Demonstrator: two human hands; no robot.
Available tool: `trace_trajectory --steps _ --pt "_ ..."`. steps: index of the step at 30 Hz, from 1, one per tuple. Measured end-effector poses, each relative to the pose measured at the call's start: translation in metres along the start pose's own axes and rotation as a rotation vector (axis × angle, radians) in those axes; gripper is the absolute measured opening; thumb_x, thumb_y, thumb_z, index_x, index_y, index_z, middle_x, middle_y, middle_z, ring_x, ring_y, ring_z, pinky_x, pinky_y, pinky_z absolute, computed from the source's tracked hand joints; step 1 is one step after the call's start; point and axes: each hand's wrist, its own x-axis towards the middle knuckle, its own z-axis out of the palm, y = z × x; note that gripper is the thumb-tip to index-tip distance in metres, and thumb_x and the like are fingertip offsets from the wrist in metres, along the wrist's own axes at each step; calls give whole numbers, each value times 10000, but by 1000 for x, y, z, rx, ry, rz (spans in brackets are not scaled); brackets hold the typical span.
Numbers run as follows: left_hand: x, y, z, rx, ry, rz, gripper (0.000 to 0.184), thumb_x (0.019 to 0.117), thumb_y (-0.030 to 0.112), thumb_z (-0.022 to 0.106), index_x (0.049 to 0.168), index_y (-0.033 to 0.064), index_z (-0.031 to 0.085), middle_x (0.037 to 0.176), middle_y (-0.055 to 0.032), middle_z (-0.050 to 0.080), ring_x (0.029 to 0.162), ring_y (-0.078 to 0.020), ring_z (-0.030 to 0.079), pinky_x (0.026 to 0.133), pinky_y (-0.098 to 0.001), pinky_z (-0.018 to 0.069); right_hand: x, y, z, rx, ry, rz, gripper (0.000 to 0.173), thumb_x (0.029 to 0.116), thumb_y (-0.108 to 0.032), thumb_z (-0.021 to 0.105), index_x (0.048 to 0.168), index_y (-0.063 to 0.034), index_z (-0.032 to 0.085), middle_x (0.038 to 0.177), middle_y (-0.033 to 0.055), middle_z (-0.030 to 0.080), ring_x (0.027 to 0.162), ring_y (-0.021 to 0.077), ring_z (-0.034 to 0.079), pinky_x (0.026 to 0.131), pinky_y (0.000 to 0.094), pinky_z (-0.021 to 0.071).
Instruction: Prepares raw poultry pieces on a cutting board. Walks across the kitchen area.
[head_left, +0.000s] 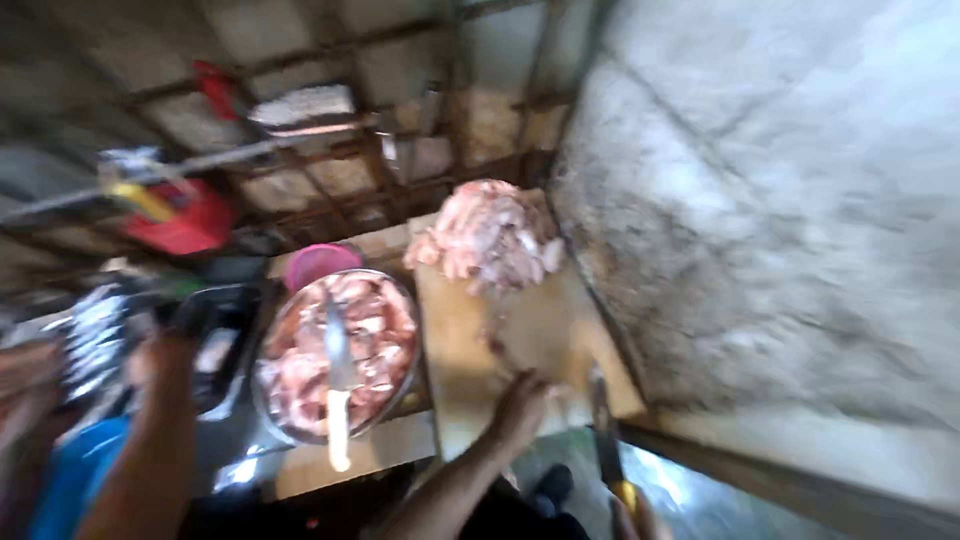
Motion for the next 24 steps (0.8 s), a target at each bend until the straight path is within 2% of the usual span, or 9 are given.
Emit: trace_trajectory --steps 2,3,6,8,11,13,17,24 --pt "-4 -12 10 147 -70 -62 390 1082 142 444 1439 117 598 1529 -144 522 1432 -299 479 1207 -443 374 3 -10 0 37 2 18 392 1040 -291 568 1327 -24 575 830 119 704 670 236 696 640 474 607" --pt "-2 -23 19 173 -72 -69 381 1074 143 452 1417 107 613 1524 -134 525 1428 -290 481 1204 -438 377 5 -9 2 66 4 27 373 1038 -295 571 1307 -37 590 809 98 701 648 223 688 622 460 607" --pt "8 -78 55 139 103 15 311 1013 148 532 1259 165 723 1412 -74 609 1326 -204 565 1126 -362 464 11 -2 12 179 -11 73 354 1035 -336 544 1261 -72 609 787 62 679 597 197 652 557 419 584" --pt "14 -92 62 111 187 40 260 992 151 571 1198 133 729 1338 -84 632 1232 -186 618 1064 -342 524 16 -4 17 207 -24 106 361 1032 -361 538 1254 -89 624 757 55 662 579 196 635 546 417 572" --pt "23 -89 63 48 251 78 236 1002 162 582 1175 80 722 1228 -103 670 1076 -183 680 960 -339 579 21 -12 19 180 -59 131 389 1041 -426 505 1215 -105 641 723 46 642 568 191 628 547 419 569" --pt "31 -85 67 25 286 119 204 1003 170 611 1133 72 734 1163 -98 687 1021 -179 691 928 -348 592 25 -14 23 120 -83 125 403 1042 -462 493 1176 -120 658 725 40 647 586 187 638 567 423 576" --pt "46 -77 73 99 252 132 177 1016 195 616 1087 108 753 1132 -61 693 1061 -166 678 960 -350 576 30 -18 30 -7 -113 137 414 1041 -486 485 1167 -133 659 776 47 660 678 201 666 663 452 579" --pt "63 -74 69 242 232 213 160 1007 142 618 1047 74 757 1125 -98 693 1087 -228 673 973 -397 571 26 -1 24 -102 -162 145 467 1025 -532 483 1186 -129 657 830 72 679 741 227 684 722 480 577"
